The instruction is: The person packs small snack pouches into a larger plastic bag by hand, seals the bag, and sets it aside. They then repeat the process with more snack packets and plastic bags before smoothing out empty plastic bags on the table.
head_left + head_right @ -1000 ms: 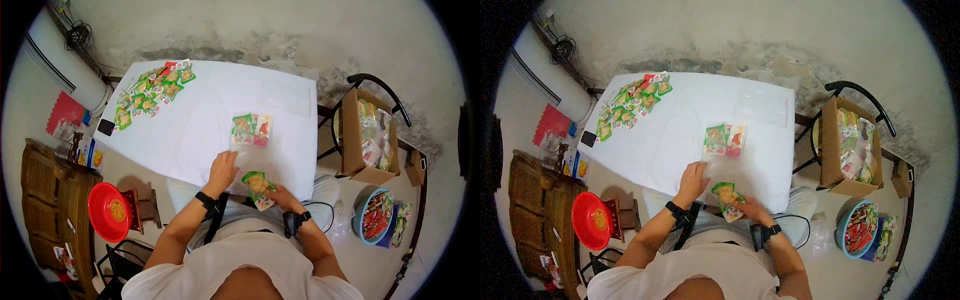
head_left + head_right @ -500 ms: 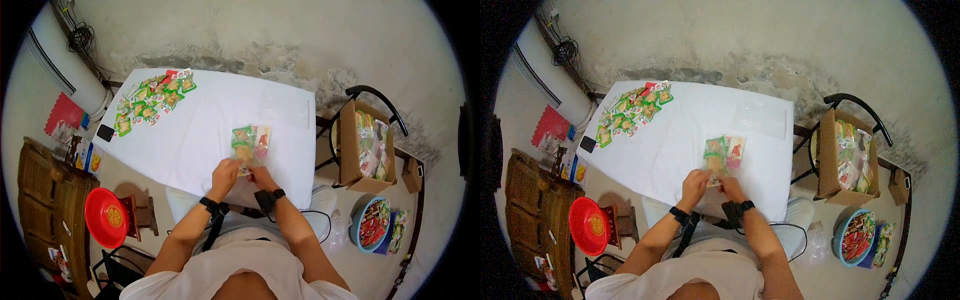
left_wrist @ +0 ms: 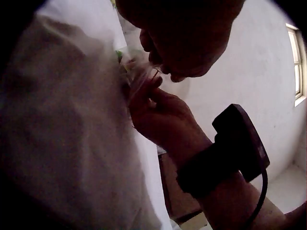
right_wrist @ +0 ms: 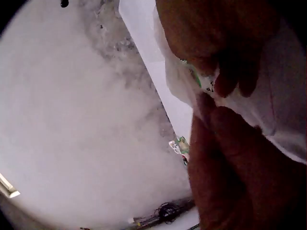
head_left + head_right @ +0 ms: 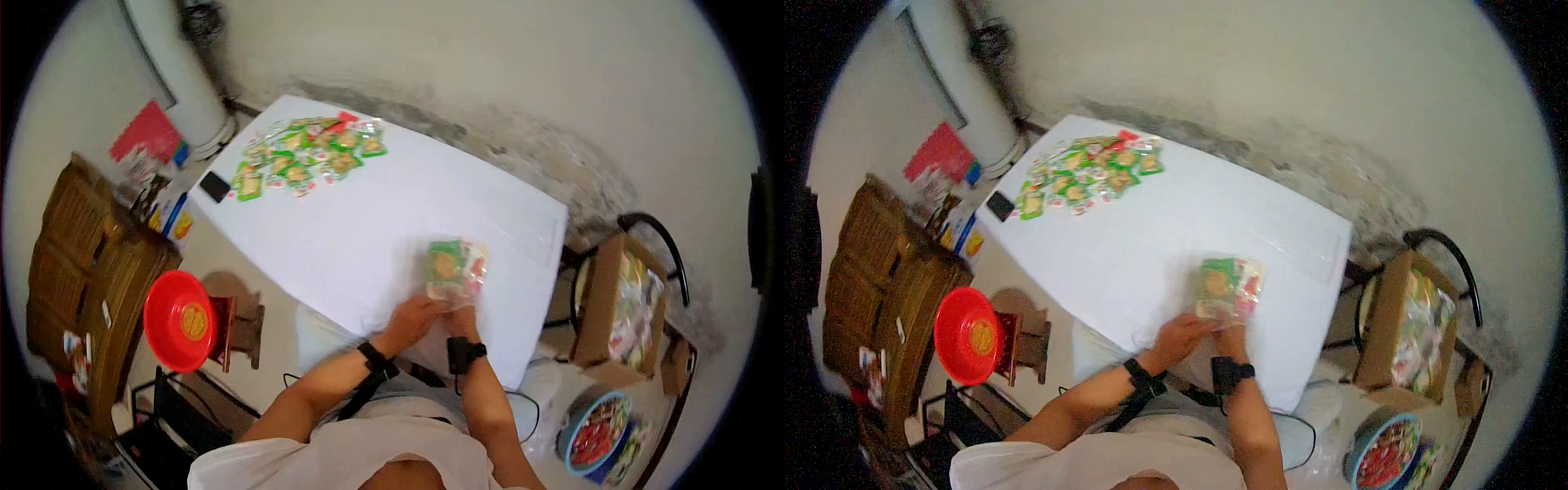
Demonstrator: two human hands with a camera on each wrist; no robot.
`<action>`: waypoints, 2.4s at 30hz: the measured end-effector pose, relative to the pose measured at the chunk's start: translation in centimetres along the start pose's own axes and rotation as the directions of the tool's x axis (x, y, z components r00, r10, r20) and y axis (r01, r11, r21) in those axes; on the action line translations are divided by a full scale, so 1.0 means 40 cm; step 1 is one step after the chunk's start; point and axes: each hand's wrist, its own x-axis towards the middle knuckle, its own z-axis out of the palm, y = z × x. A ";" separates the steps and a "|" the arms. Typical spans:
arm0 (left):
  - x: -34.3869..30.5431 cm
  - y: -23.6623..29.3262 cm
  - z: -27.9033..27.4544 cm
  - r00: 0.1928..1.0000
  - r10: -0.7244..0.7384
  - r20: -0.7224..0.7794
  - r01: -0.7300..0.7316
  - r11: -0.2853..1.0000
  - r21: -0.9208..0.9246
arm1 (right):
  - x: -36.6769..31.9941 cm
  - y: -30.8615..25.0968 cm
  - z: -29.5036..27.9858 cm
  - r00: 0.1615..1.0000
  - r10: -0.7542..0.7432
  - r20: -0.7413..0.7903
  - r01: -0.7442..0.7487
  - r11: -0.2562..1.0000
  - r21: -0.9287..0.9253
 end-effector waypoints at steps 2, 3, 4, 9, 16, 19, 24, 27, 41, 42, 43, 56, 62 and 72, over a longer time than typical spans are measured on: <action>0.007 0.016 -0.012 1.000 -0.005 -0.027 0.004 1.000 -0.024 | 0.051 0.043 -0.045 0.912 -0.394 0.115 0.386 0.728 -0.566; 0.014 0.024 -0.017 1.000 -0.015 -0.014 0.014 0.999 -0.037 | 0.059 0.041 -0.031 0.912 -0.386 0.139 0.393 0.727 -0.563; 0.019 0.026 -0.017 1.000 -0.021 0.001 0.021 0.998 -0.054 | 0.056 0.033 -0.030 0.869 -0.436 0.234 0.441 0.469 -0.765; 0.024 0.009 -0.011 0.998 0.049 0.047 -0.045 0.997 -0.069 | 0.009 0.019 0.008 0.881 -0.400 0.252 0.463 0.620 -0.634; 0.033 0.016 -0.010 0.990 -0.019 0.140 0.029 0.997 -0.074 | 0.084 0.076 -0.071 0.946 -0.196 0.258 0.044 0.867 0.496; 0.025 -0.014 0.011 0.991 0.022 0.135 -0.006 0.993 -0.115 | 0.055 0.049 -0.040 0.855 -0.429 0.292 0.508 0.806 -0.303; 0.032 -0.126 -0.022 0.941 0.139 0.308 -0.162 0.986 0.047 | -0.122 -0.068 0.007 0.993 0.070 0.099 -0.062 0.995 -0.084; 0.102 -0.156 -0.119 0.903 -0.342 0.258 0.367 0.928 -0.055 | -0.182 -0.074 -0.032 1.000 0.021 -0.019 -0.028 0.813 -0.582; 0.321 -0.721 -0.300 0.654 -0.673 -0.345 0.752 0.625 0.207 | -0.183 -0.066 -0.052 0.939 -0.240 0.248 0.287 0.141 -0.948; 0.324 -0.778 -0.300 0.596 -0.720 -0.356 0.782 0.621 0.050 | -0.184 -0.066 -0.049 0.932 -0.231 0.278 0.309 0.112 -0.944; 0.324 -0.828 -0.308 0.602 -0.722 -0.340 0.780 0.624 0.056 | -0.183 -0.068 -0.042 0.936 -0.235 0.261 0.294 0.118 -0.948; 0.163 -0.430 -0.331 0.556 -0.830 0.044 0.554 0.331 -0.764 | -0.152 -0.021 -0.047 0.911 -0.310 0.273 0.322 0.117 -0.940; 0.069 -0.418 -0.326 0.535 -0.828 0.168 0.738 0.360 -0.571 | -0.151 -0.010 -0.108 0.935 -0.312 0.168 0.243 0.223 -0.944; 0.199 -0.659 -0.461 0.340 -0.903 -0.261 0.484 0.406 -0.775 | -0.152 -0.018 -0.094 0.959 -0.261 0.109 0.172 0.234 -0.957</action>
